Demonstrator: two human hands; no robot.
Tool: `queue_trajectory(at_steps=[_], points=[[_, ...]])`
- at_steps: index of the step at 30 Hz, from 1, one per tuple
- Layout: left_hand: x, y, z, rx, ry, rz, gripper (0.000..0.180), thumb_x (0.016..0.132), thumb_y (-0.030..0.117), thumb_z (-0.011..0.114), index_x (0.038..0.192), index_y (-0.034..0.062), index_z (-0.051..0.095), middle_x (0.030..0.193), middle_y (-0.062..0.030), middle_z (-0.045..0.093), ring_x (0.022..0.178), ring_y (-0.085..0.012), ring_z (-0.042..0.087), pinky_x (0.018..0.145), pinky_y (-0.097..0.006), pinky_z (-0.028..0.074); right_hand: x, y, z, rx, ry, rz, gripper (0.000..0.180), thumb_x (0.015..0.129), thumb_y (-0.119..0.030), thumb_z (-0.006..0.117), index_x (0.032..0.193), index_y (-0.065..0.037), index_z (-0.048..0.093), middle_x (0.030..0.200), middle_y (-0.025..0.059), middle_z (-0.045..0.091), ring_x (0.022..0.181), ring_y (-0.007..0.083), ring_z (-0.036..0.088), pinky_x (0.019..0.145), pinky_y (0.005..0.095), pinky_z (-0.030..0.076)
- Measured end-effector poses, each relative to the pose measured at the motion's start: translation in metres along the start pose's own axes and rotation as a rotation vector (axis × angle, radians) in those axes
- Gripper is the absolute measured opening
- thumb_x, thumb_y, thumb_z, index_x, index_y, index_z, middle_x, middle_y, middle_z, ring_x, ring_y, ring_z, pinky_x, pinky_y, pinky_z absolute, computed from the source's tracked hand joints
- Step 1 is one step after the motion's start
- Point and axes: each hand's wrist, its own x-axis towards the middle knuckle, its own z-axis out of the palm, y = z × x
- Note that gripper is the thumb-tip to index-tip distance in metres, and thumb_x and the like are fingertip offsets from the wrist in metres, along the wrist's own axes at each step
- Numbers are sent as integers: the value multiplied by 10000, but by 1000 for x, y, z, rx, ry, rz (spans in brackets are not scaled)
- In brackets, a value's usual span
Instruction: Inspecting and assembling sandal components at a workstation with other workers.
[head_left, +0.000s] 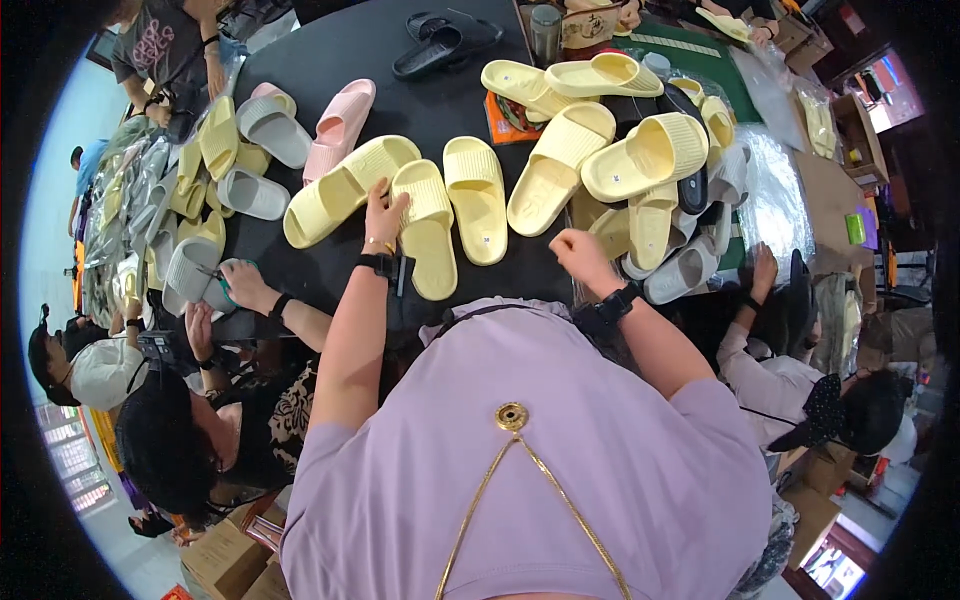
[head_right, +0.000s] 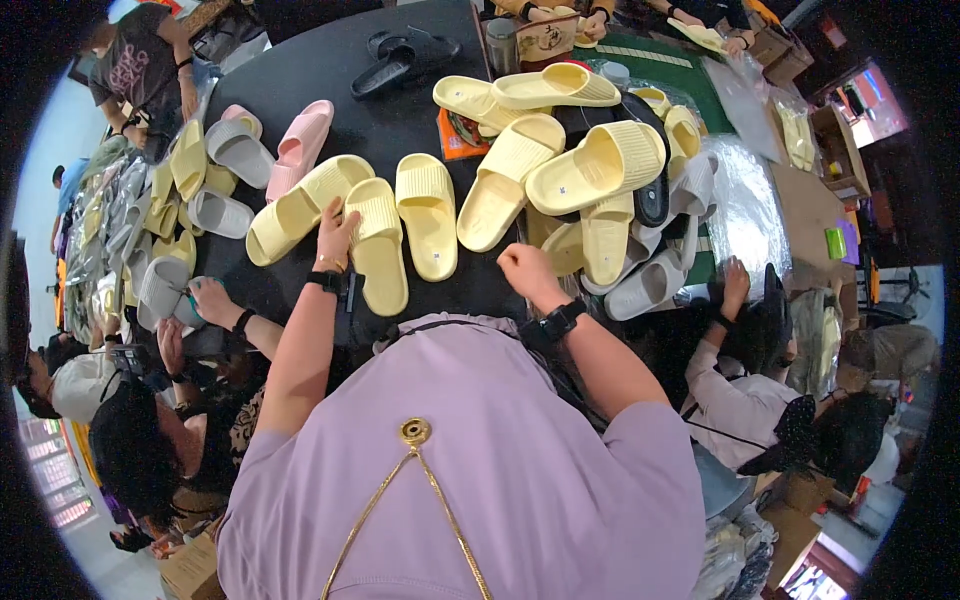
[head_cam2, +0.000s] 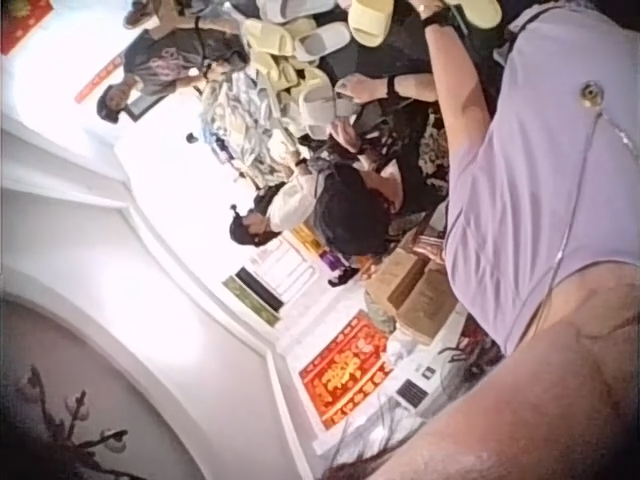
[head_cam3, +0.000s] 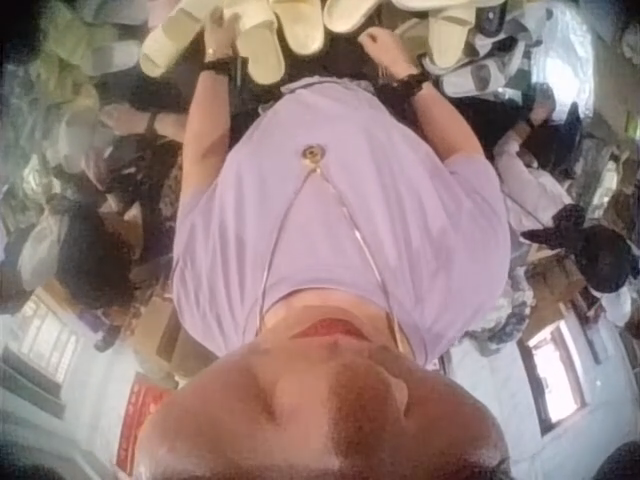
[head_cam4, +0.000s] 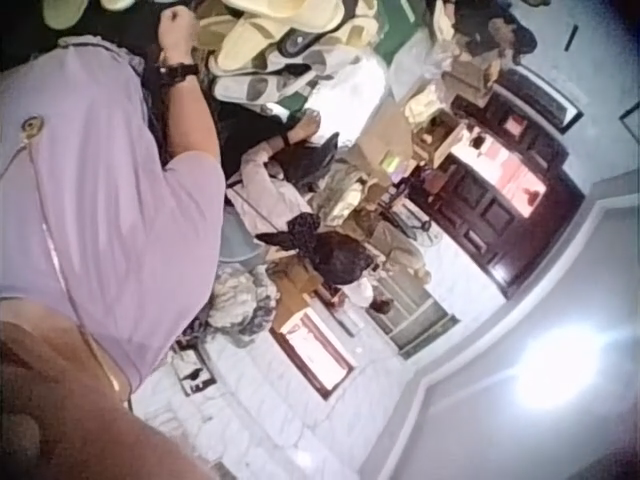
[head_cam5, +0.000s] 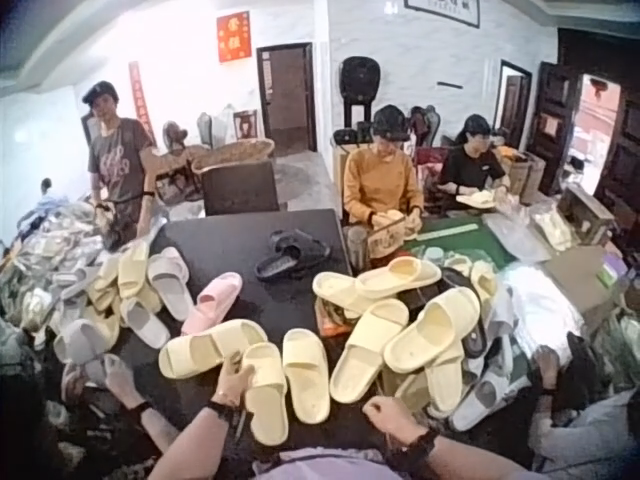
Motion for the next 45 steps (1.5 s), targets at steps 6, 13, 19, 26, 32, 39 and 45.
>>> queue_trajectory(at_steps=[6, 13, 19, 26, 32, 39, 45], points=[[9, 19, 19, -70, 99, 13, 587, 804, 44, 668, 1316, -15, 386, 1085, -152, 595, 928, -192, 599, 764, -294, 504, 2, 16, -11, 296, 264, 80, 174, 857, -157, 578, 843, 10, 621, 643, 81, 594, 602, 113, 542, 577, 276, 446], [-16, 10, 6, -208, -74, -194, 521, 803, 19, 657, 1275, -22, 442, 1069, -163, 600, 914, -192, 605, 750, -299, 507, 8, 36, -4, -95, 222, 148, 333, 815, -314, 593, 810, 14, 649, 729, 188, 634, 686, 331, 616, 639, 388, 474], [-8, 4, 8, -164, 244, -49, 479, 819, 63, 656, 1249, -33, 468, 1032, -132, 601, 883, -186, 596, 762, -284, 489, 16, 33, 6, -68, 14, 210, 317, 752, -316, 613, 733, -4, 665, 691, 162, 644, 675, 309, 627, 640, 387, 479], [-64, 73, 47, 492, -52, 412, 272, 783, 83, 673, 1045, 22, 633, 900, -92, 610, 755, -176, 592, 700, -295, 478, -13, -67, -27, 343, -571, 211, 192, 735, -174, 622, 649, -3, 625, 583, 10, 569, 539, 70, 506, 501, 221, 387], [-127, 118, 79, 276, -754, 274, 148, 816, 46, 637, 951, -15, 644, 842, -79, 652, 759, -132, 614, 695, -252, 490, -8, -113, -19, 587, -757, 55, 173, 798, -156, 612, 678, -32, 612, 582, -16, 535, 491, 42, 434, 465, 195, 325], [-133, 127, 65, 91, -542, 49, 178, 886, 113, 581, 944, -35, 659, 783, -60, 663, 702, -97, 608, 653, -229, 486, 1, -110, -7, 783, -503, 88, 195, 877, -235, 568, 855, -51, 626, 631, -16, 545, 505, 43, 450, 462, 200, 352], [-121, 149, 31, -433, -244, 15, 195, 936, 139, 516, 944, -29, 614, 771, -28, 577, 663, -98, 518, 621, -210, 413, 1, -81, 16, 131, -363, -143, 281, 887, -238, 501, 894, 14, 623, 690, 119, 635, 649, 221, 632, 621, 346, 486]])
